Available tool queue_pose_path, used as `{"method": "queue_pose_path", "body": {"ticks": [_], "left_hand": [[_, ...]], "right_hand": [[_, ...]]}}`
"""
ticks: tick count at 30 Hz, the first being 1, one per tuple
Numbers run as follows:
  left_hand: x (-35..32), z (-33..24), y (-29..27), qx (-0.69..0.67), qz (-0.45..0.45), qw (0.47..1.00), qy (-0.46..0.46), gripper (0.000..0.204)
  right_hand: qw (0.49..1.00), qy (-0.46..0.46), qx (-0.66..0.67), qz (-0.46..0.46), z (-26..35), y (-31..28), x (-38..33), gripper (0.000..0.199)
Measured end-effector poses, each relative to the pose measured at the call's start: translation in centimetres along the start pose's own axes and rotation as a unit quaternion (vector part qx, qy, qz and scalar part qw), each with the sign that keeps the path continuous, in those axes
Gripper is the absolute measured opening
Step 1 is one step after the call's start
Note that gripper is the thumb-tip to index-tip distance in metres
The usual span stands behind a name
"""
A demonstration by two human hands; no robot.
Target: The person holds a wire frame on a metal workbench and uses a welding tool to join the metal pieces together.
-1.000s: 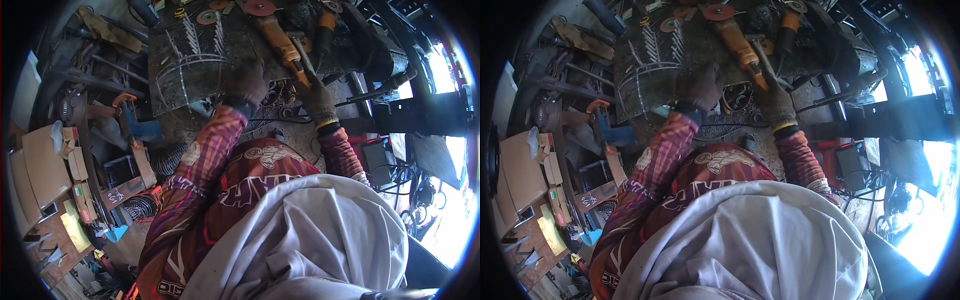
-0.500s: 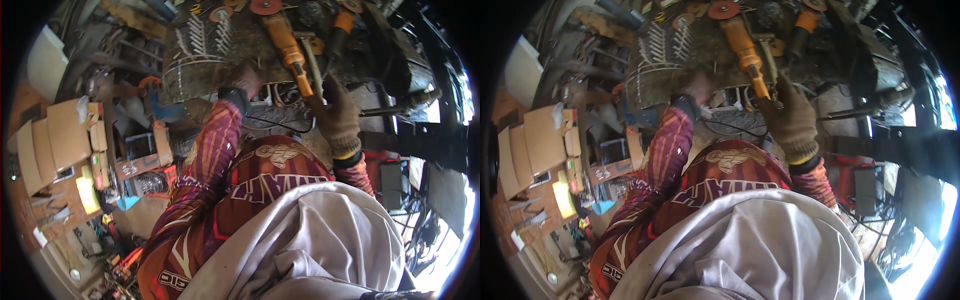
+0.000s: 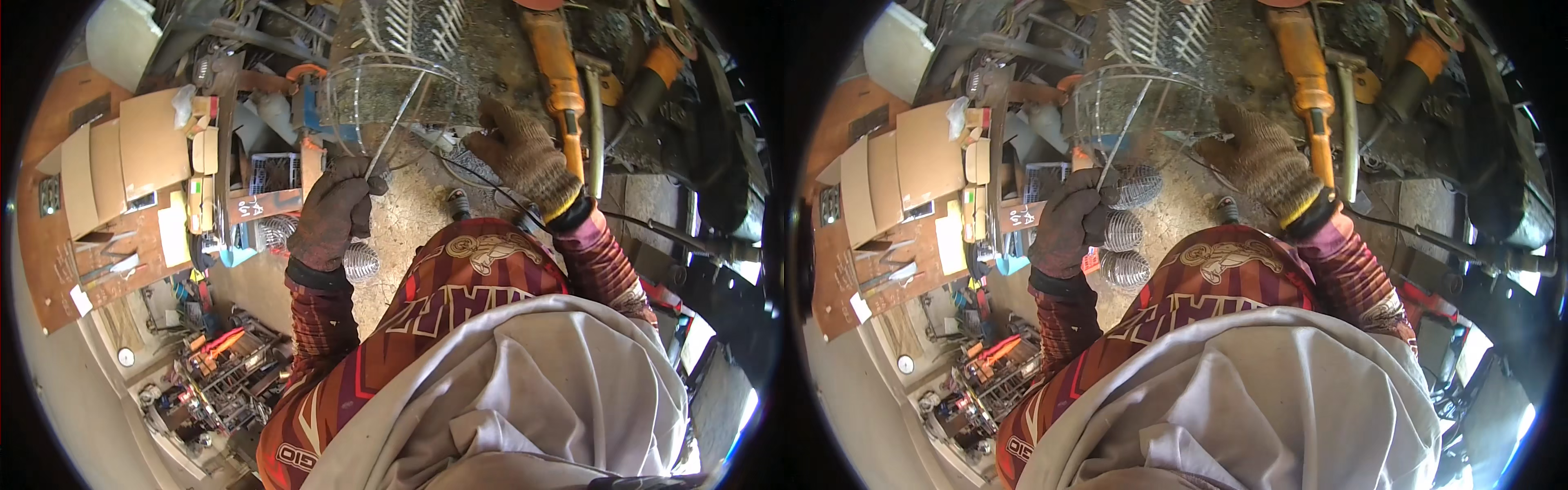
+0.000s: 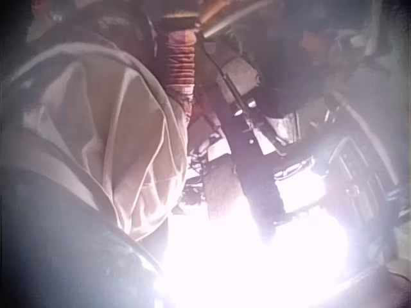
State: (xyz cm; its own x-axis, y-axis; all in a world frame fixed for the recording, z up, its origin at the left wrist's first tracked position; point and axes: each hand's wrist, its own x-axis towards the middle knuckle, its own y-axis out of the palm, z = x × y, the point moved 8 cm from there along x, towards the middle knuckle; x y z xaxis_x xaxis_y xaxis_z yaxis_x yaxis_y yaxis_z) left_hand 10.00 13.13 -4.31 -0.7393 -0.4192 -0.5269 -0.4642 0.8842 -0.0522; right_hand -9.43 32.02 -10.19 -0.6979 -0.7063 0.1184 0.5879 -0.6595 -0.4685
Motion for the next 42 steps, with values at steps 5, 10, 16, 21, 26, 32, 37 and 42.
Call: {"method": "queue_pose_path", "body": {"ticks": [5, 10, 16, 21, 26, 32, 37, 42], "left_hand": [[-1.1, -5.4, -1.0, 0.25, -0.163, 0.94, 0.168, 0.031], [-1.0, -9.8, 1.5, 0.487, -0.185, 0.79, 0.323, 0.028], [0.8, -11.7, 2.4, 0.613, -0.186, 0.715, 0.28, 0.024], [2.4, -13.1, 3.9, 0.663, -0.124, 0.685, 0.274, 0.027], [2.7, -14.6, 4.8, 0.695, -0.111, 0.689, 0.17, 0.028], [2.8, -14.9, 5.3, 0.708, -0.126, 0.67, 0.184, 0.027], [4.1, -15.1, 6.1, 0.725, -0.114, 0.633, 0.247, 0.023], [3.6, -13.4, 5.9, 0.743, -0.133, 0.621, 0.21, 0.022]], "right_hand": [[0.993, 0.012, -0.116, -0.017, 0.0, 1.5, 3.5, 0.073], [0.997, 0.024, -0.058, 0.042, 0.6, 2.3, 4.7, 0.07], [0.999, 0.014, -0.027, 0.029, 0.5, 2.5, 5.1, 0.065], [0.998, 0.032, -0.041, 0.035, -0.7, 3.2, 5.3, 0.07], [0.998, 0.038, -0.043, 0.028, -1.0, 3.8, 5.1, 0.082], [0.999, 0.035, -0.031, 0.02, -0.7, 4.1, 5.2, 0.088], [0.996, 0.041, -0.077, 0.013, -1.7, 4.4, 5.3, 0.086], [0.998, 0.02, -0.044, 0.031, -0.3, 4.1, 5.2, 0.08]]}}
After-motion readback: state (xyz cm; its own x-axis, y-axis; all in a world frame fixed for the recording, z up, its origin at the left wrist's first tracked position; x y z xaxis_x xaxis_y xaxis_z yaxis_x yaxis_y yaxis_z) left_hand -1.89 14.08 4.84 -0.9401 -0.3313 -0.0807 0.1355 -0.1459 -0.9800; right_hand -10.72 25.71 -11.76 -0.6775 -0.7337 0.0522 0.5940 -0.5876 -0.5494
